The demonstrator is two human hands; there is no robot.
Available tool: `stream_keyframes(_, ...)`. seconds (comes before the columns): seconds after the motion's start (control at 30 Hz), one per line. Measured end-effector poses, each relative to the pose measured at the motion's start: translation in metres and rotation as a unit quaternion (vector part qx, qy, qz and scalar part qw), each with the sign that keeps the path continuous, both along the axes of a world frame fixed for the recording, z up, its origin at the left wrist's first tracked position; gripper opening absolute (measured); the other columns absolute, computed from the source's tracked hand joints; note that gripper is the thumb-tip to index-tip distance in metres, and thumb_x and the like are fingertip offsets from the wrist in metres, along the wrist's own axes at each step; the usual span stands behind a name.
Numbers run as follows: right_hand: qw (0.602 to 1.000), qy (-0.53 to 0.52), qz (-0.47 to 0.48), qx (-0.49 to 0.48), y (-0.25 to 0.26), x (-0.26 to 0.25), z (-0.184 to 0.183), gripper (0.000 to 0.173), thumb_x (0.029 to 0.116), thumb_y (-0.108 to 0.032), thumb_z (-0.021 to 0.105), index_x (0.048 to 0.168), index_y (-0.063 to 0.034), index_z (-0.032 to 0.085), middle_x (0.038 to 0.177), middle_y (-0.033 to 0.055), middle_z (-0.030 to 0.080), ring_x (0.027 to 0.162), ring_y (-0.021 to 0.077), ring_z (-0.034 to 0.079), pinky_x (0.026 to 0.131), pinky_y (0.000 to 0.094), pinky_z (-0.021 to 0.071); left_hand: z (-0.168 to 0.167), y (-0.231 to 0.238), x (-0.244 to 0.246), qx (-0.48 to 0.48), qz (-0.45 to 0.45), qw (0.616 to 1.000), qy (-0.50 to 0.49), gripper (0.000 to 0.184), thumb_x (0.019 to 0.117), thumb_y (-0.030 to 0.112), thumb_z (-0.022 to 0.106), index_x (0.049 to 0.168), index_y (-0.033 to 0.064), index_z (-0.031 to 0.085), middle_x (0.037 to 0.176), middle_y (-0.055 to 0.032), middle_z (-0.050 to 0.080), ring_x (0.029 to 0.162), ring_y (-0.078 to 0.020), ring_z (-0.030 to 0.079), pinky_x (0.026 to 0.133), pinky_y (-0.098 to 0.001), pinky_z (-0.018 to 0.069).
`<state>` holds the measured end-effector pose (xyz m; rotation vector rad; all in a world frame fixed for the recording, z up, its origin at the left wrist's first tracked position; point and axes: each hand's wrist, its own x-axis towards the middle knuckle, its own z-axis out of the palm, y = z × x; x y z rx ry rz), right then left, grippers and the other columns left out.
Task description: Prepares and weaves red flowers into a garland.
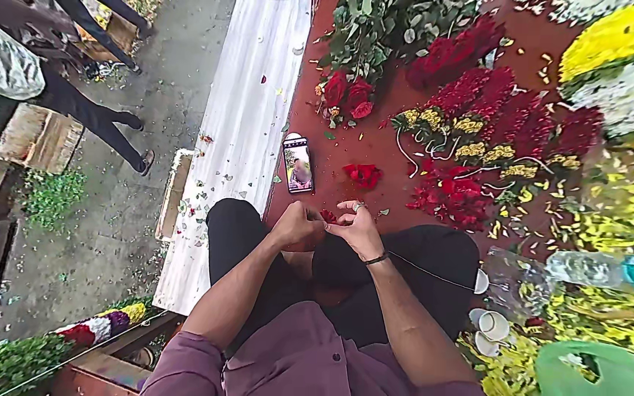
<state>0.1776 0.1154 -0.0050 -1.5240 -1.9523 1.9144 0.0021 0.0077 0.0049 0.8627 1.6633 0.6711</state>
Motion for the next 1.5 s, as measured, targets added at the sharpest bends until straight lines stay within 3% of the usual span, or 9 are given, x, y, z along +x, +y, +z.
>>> stream_keyframes(0.13, 0.999, -0.008, 0.035, 0.038, 0.011, 0.009, -0.002, 0.083, 0.0667, -0.015, 0.094, 0.14, -0.0102, 0.054, 0.084, 0.0067, 0.065, 0.071, 0.0204, 0.063, 0.068, 0.042, 0.0575, 0.001, -0.002, -0.004, -0.016, 0.032, 0.999, -0.001, 0.017, 0.095, 0.023, 0.073, 0.09, 0.0069, 0.077, 0.071, -0.0039, 0.069, 0.061, -0.0133, 0.063, 0.061, -0.0377, 0.0548)
stream_keyframes(0.3, 0.988, 0.028, 0.146, 0.033, 0.021, 0.014, -0.009, 0.108, 0.0646, -0.023, 0.093, 0.158, -0.0209, 0.039, 0.146, 0.0084, 0.057, 0.131, 0.0269, 0.056, 0.105, 0.0529, 0.0502, 0.003, -0.004, -0.008, -0.034, 0.049, 0.998, 0.01, 0.019, 0.0941, 0.025, 0.074, 0.089, 0.0078, 0.076, 0.071, -0.0035, 0.069, 0.061, -0.0135, 0.062, 0.061, -0.0381, 0.0536)
stream_keyframes(0.57, 0.993, 0.049, 0.101, 0.042, 0.038, 0.02, 0.001, 0.008, 0.0872, -0.015, 0.081, 0.086, -0.008, 0.079, 0.079, 0.002, 0.074, 0.073, 0.0104, 0.067, 0.072, 0.0364, 0.0567, 0.004, -0.008, -0.014, -0.062, 0.107, 0.992, -0.006, 0.022, 0.0925, 0.025, 0.075, 0.082, 0.0062, 0.073, 0.067, -0.0028, 0.065, 0.055, -0.0114, 0.055, 0.055, -0.0339, 0.047)
stream_keyframes(0.73, 0.964, 0.138, 0.226, -0.035, 0.026, 0.018, 0.015, 0.012, 0.0883, -0.022, 0.077, 0.09, -0.0106, 0.079, 0.086, -0.0027, 0.074, 0.081, 0.0041, 0.068, 0.078, 0.0277, 0.0571, 0.003, -0.007, -0.01, -0.098, 0.093, 0.989, 0.063, 0.023, 0.0898, 0.031, 0.078, 0.084, 0.0089, 0.075, 0.072, -0.005, 0.07, 0.063, -0.0184, 0.063, 0.063, -0.045, 0.0534)
stream_keyframes(0.83, 0.957, 0.2, 0.206, -0.036, 0.022, 0.011, 0.012, 0.01, 0.0896, -0.019, 0.075, 0.09, -0.009, 0.079, 0.088, -0.0009, 0.074, 0.085, 0.0061, 0.068, 0.081, 0.0277, 0.0579, 0.022, -0.003, -0.004, -0.096, -0.114, 0.987, 0.057, 0.022, 0.0901, 0.027, 0.074, 0.093, 0.0057, 0.077, 0.084, -0.0112, 0.074, 0.082, -0.028, 0.071, 0.08, -0.0585, 0.0572)
stream_keyframes(0.9, 0.961, 0.199, 0.184, -0.051, 0.026, 0.011, 0.002, 0.01, 0.0896, -0.016, 0.076, 0.091, -0.0072, 0.078, 0.086, 0.0003, 0.074, 0.082, 0.0071, 0.068, 0.079, 0.0285, 0.0579, 0.033, -0.005, -0.003, 0.023, -0.194, 0.977, -0.082, 0.015, 0.0902, 0.021, 0.074, 0.091, 0.0057, 0.076, 0.078, -0.0016, 0.07, 0.071, -0.0107, 0.063, 0.069, -0.0361, 0.0548)
stream_keyframes(1.07, 0.954, 0.205, 0.176, -0.133, 0.019, 0.01, -0.001, 0.009, 0.0933, -0.012, 0.072, 0.093, -0.0063, 0.078, 0.075, -0.005, 0.071, 0.062, 0.0006, 0.059, 0.06, 0.0199, 0.0513, 0.014, -0.003, -0.003, 0.089, 0.181, 0.973, -0.115, 0.015, 0.0957, 0.018, 0.073, 0.093, 0.0025, 0.073, 0.077, -0.0062, 0.068, 0.066, -0.0129, 0.06, 0.062, -0.0319, 0.0509)
stream_keyframes(1.33, 0.952, 0.184, 0.232, -0.08, 0.006, 0.001, 0.007, 0.014, 0.0946, -0.017, 0.072, 0.098, -0.0074, 0.08, 0.078, -0.0053, 0.073, 0.06, -0.0025, 0.056, 0.058, 0.0184, 0.0485, -0.004, -0.001, 0.002, -0.059, 0.166, 0.983, 0.056, 0.022, 0.0937, 0.031, 0.075, 0.091, 0.009, 0.076, 0.075, -0.0053, 0.07, 0.066, -0.0184, 0.065, 0.065, -0.0447, 0.0558)
stream_keyframes(1.5, 0.975, 0.206, 0.054, -0.056, 0.023, 0.012, 0.012, 0.009, 0.0906, -0.011, 0.074, 0.095, -0.0064, 0.08, 0.077, -0.001, 0.072, 0.057, 0.0021, 0.053, 0.054, 0.0221, 0.0462, -0.005, -0.002, -0.004, -0.014, 0.132, 0.991, 0.025, 0.017, 0.0946, 0.026, 0.076, 0.093, 0.0093, 0.078, 0.078, -0.0039, 0.073, 0.066, -0.0146, 0.066, 0.064, -0.0397, 0.056)
